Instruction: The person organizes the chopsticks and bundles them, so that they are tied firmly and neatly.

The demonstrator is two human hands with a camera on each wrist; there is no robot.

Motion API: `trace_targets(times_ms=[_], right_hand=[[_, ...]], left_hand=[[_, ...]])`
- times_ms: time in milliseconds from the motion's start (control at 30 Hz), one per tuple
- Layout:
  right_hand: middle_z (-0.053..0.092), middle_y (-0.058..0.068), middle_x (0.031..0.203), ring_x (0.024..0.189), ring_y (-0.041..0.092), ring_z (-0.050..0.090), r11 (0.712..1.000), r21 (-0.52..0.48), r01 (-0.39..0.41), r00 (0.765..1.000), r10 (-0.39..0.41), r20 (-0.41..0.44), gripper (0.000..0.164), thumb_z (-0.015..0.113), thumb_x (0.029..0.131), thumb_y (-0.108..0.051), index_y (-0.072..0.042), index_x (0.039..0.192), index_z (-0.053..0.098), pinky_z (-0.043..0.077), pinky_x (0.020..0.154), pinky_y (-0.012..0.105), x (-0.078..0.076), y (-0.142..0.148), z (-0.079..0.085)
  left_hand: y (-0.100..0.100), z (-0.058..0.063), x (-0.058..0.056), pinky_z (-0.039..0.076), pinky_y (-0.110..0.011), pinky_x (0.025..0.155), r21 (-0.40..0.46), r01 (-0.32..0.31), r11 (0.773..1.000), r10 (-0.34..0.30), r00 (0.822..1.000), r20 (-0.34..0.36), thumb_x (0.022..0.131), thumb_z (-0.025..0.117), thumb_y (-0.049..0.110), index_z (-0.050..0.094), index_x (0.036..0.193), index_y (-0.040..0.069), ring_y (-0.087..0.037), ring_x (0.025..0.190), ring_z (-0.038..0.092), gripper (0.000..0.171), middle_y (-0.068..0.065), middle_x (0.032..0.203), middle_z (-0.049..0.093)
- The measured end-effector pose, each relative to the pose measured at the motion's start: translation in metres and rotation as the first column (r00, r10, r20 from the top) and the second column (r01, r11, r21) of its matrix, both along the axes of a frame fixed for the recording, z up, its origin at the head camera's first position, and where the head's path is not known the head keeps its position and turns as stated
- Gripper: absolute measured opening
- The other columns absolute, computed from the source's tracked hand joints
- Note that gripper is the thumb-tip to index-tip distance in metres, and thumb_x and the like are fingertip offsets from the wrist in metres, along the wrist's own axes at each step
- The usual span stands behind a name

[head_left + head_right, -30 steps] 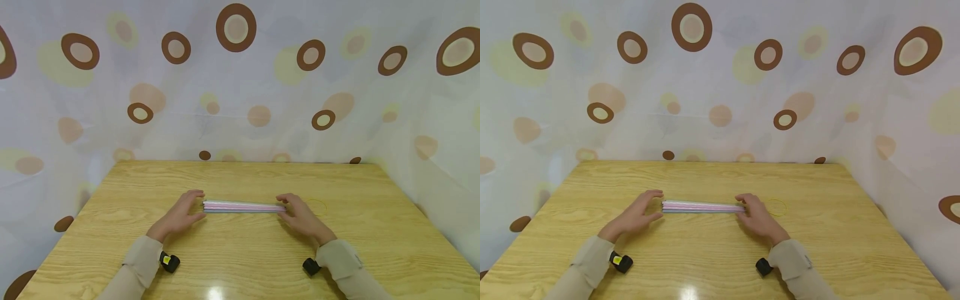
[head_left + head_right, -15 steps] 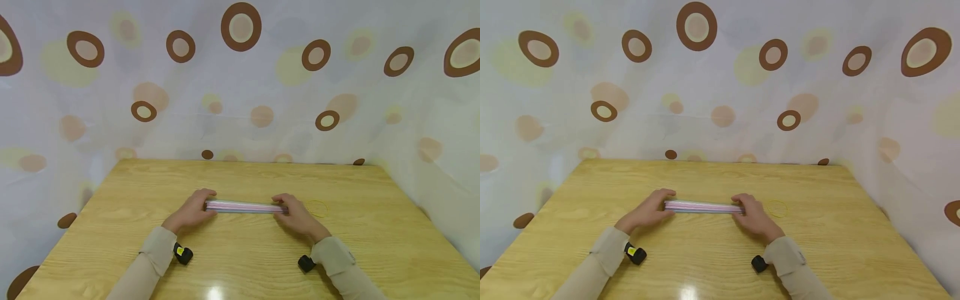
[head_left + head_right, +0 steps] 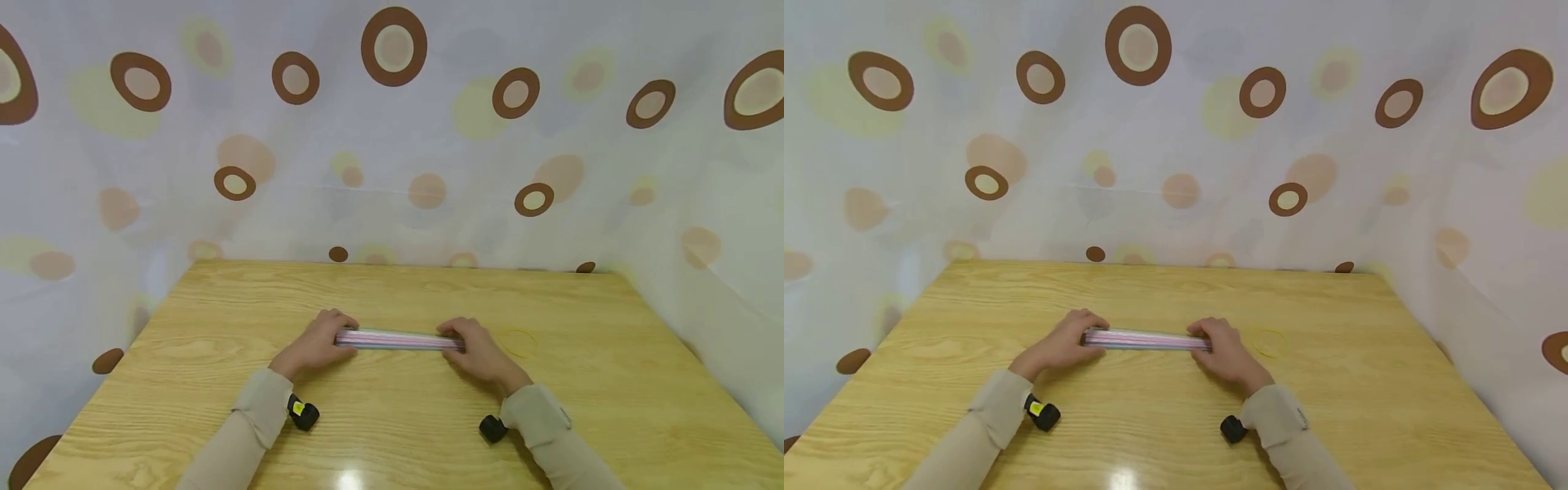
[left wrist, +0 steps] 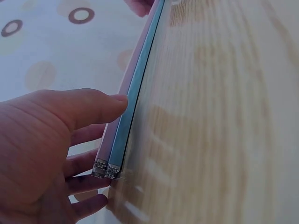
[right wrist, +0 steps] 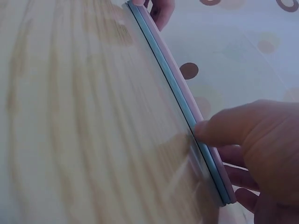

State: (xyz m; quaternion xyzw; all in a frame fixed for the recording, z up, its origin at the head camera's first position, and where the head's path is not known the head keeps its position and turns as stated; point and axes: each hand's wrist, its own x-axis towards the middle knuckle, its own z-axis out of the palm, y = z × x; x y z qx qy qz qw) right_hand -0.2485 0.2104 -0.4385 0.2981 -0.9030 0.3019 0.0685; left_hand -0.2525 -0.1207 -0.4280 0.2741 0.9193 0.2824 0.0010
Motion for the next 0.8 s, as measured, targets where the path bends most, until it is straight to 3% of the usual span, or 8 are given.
trace_targets(times_ms=[133,300,633,800], right_hand=[[0.064,0.010,0.106,0.094,0.024,0.051,1.000,0.004,0.029,0.999,-0.029,-0.022,0.030,0.072,0.083,-0.002,-0.002,0.112,0.064,0.037,0.081,0.041,0.003,0.002,-0.002],[0.065,0.011,0.104,0.093,0.025,0.054,1.000,-0.006,-0.010,0.996,0.010,-0.085,0.027,0.071,0.083,0.001,-0.001,0.110,0.064,0.044,0.081,0.039,-0.002,0.003,-0.005],[0.063,0.010,0.109,0.098,0.024,0.053,1.000,-0.012,-0.014,1.000,0.014,0.002,0.027,0.068,0.087,-0.002,-0.001,0.113,0.064,0.045,0.085,0.039,-0.007,0.008,-0.007],[0.063,0.010,0.107,0.098,0.024,0.052,1.000,-0.018,-0.026,0.999,0.027,0.028,0.026,0.067,0.088,-0.002,-0.001,0.114,0.064,0.045,0.085,0.038,-0.007,0.007,-0.006]], left_hand=[[0.005,0.001,-0.002,0.037,-0.043,0.090,-0.019,-0.005,1.000,0.005,1.000,0.006,0.086,0.072,0.021,0.061,0.120,0.003,-0.026,0.103,0.046,0.039,-0.013,0.117,0.057],[0.004,0.002,-0.002,0.039,-0.045,0.089,-0.033,-0.016,0.999,0.015,0.999,-0.033,0.087,0.072,0.020,0.060,0.121,0.003,-0.025,0.102,0.048,0.040,-0.011,0.114,0.058],[0.002,-0.001,-0.003,0.037,-0.050,0.095,-0.019,-0.006,1.000,0.005,0.999,-0.033,0.089,0.069,0.018,0.055,0.127,0.001,-0.030,0.112,0.048,0.044,-0.012,0.119,0.057],[0.003,-0.001,-0.004,0.037,-0.042,0.085,-0.048,-0.026,0.999,0.025,0.999,-0.021,0.087,0.070,0.015,0.059,0.122,0.001,-0.025,0.100,0.045,0.039,-0.011,0.112,0.056]])
